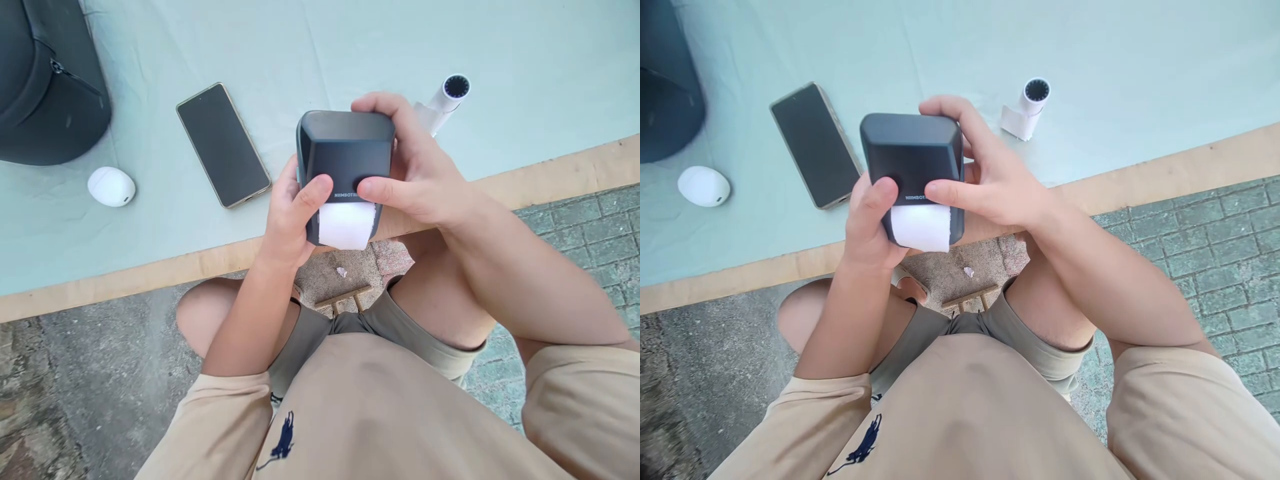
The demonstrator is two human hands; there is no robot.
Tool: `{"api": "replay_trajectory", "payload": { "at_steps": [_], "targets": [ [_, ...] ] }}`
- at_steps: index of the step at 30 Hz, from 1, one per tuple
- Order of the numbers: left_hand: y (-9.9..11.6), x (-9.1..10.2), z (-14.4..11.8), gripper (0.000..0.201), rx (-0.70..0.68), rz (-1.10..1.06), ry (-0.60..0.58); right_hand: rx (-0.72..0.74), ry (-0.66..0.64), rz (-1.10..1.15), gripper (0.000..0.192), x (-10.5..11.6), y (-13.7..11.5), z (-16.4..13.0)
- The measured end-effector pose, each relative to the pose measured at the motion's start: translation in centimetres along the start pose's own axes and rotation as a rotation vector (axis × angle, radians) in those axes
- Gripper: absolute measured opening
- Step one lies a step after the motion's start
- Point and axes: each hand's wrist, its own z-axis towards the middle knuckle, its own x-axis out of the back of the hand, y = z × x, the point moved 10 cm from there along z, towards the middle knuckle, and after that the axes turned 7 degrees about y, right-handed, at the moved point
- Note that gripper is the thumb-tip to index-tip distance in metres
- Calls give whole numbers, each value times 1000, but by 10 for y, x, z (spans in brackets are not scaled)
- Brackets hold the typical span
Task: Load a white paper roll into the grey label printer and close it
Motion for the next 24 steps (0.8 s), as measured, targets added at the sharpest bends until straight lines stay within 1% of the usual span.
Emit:
{"api": "replay_trajectory", "payload": {
  "at_steps": [4, 8, 10, 12, 14, 17, 20, 22, 24],
  "targets": [
    [0, -2, 2, 42, -6, -52, -29, 14, 32, 19, 73, 3, 4, 4],
    [-5, -6, 5, 47, 45, -107, -47, 9, 85, -88, 69, 6, 7, 4],
    [-7, -3, 6, 50, 53, -106, -4, 39, 135, -151, 69, 11, 3, 3],
    [-7, 3, 9, 47, 39, -94, 54, 92, 172, -203, 67, 15, -5, 0],
    [-7, 8, 10, 44, 32, -80, 81, 144, 156, -239, 65, 15, -12, -2],
    [-8, 11, 12, 39, 37, -83, 62, 197, 64, -269, 70, 7, -20, -5],
    [-5, 12, 12, 31, 43, -108, 49, 204, 10, -298, 75, 5, -22, -7],
    [-4, 11, 12, 30, 49, -121, 48, 195, -1, -322, 75, 6, -23, -8],
    [-4, 7, 11, 33, 68, -133, 32, 203, 28, -364, 75, 9, -25, -9]
  ]
}}
